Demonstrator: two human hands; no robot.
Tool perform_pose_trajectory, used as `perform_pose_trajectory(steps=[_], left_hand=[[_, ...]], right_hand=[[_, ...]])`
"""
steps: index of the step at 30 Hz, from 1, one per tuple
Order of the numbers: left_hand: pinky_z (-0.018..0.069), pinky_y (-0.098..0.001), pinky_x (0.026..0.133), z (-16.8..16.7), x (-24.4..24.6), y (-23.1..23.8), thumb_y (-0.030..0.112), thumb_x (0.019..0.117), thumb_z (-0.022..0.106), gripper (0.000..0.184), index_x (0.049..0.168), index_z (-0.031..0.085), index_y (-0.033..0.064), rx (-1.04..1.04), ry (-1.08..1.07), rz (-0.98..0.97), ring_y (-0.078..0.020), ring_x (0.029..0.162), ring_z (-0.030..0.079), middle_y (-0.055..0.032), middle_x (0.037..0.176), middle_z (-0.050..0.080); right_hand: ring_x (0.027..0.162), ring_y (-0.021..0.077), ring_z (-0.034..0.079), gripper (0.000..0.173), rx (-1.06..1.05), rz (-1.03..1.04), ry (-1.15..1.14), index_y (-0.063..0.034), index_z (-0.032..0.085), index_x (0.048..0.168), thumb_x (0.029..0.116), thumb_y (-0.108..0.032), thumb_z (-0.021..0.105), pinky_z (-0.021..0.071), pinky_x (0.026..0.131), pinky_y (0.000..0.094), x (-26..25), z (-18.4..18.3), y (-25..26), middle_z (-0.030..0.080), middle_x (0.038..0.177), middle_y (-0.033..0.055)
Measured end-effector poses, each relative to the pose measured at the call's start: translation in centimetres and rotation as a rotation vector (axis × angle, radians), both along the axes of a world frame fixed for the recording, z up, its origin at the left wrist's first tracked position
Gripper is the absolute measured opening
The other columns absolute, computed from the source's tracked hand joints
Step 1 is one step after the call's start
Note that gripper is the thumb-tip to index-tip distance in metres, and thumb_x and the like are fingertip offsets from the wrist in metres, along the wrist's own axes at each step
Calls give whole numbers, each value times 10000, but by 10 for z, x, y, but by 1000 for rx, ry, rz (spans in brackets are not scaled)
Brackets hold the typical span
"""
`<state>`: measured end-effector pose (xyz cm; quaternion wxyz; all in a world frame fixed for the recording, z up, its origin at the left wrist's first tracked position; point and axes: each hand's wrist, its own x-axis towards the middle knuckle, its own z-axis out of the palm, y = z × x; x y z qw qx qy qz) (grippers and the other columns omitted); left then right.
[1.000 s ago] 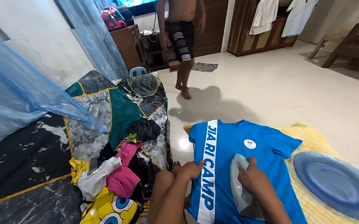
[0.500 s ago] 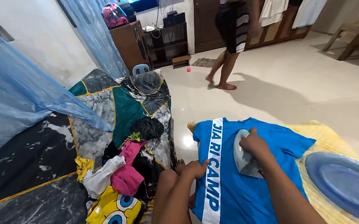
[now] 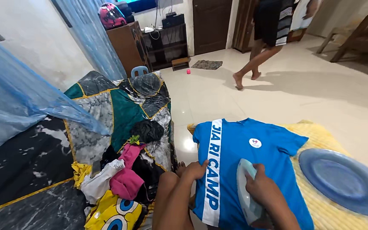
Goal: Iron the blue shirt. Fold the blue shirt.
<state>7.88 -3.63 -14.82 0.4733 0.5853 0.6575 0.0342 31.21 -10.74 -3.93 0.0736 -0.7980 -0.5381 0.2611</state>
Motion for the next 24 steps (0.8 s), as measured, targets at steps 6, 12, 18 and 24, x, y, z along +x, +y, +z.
perform_pose_trajectory(steps=[6, 12, 18, 24], left_hand=[[476, -613, 1059, -5, 1, 0, 722, 1022, 282, 818, 1323, 655, 60, 0, -31, 48, -344, 1243, 638, -208, 1291, 677], [487, -599, 1050, -10, -1, 3, 747, 1008, 265, 836, 1313, 662, 77, 8, -7, 27, -322, 1222, 651, -188, 1268, 690], [455, -635, 1067, -7, -1, 7, 767, 997, 239, 859, 1318, 667, 96, -14, 44, -14, -332, 1258, 630, -182, 1295, 683], [470, -650, 1029, 2, 2, 5, 832, 942, 288, 867, 1308, 683, 153, -14, 147, 76, -326, 1252, 633, -141, 1295, 693]], right_hand=[[1015, 446, 714, 611, -11, 5, 12, -145, 339, 1564, 1035, -324, 586, 570, 855, 635, 0, -1, 21, 711, 1104, 251], [1075, 447, 700, 637, 9, 7, 24, -133, 317, 1577, 1026, -313, 581, 561, 888, 637, -3, 2, 72, 698, 1170, 254], [1125, 452, 679, 728, 43, 6, 22, -104, 300, 1576, 954, -269, 641, 548, 913, 651, -2, 5, 138, 677, 1213, 270], [1133, 435, 682, 782, 47, 3, 1, -99, 267, 1588, 931, -278, 653, 547, 925, 635, -3, 4, 170, 680, 1220, 260]])
